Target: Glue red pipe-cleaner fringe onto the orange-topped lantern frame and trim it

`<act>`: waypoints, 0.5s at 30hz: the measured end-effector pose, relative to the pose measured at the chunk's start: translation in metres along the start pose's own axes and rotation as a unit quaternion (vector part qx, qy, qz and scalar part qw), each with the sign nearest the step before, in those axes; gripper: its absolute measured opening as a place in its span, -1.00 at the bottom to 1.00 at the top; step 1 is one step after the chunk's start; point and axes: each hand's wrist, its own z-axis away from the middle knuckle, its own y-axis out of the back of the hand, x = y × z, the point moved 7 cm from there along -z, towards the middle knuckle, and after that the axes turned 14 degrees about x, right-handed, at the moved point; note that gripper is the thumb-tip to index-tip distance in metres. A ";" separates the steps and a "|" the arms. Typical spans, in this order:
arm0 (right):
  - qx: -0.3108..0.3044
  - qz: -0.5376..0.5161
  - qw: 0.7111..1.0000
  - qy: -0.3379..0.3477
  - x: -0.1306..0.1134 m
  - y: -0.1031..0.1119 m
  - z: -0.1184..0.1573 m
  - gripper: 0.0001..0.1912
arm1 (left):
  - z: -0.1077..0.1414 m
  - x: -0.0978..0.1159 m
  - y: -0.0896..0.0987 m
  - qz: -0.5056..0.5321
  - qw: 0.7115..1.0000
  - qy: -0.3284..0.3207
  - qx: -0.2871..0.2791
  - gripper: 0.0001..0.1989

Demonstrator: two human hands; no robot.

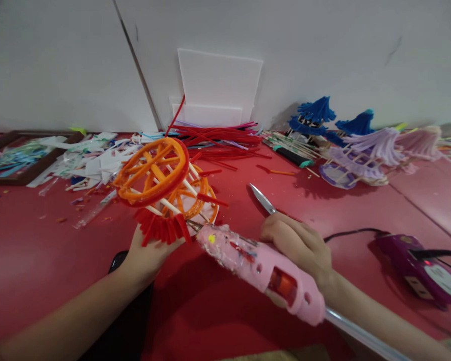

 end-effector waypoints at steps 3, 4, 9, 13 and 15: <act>-0.012 -0.005 1.000 0.013 -0.004 0.000 -0.003 -0.87 | -0.001 -0.006 0.009 0.002 0.998 0.025 0.051 -0.61; -0.020 -0.010 1.000 0.022 -0.005 0.000 -0.003 -0.84 | -0.001 -0.007 0.012 0.004 0.997 0.031 0.068 -0.58; -0.044 -0.009 0.996 0.071 0.000 0.001 0.001 -0.74 | -0.002 -0.011 0.007 0.021 0.997 0.060 0.034 -0.54; -0.044 -0.017 0.998 0.034 0.010 0.003 0.005 -0.77 | -0.003 -0.012 0.007 0.022 0.997 0.069 0.038 -0.58; -0.034 -0.018 0.999 0.021 0.012 0.006 0.006 -0.80 | -0.003 -0.013 0.010 0.015 0.996 0.070 0.058 -0.57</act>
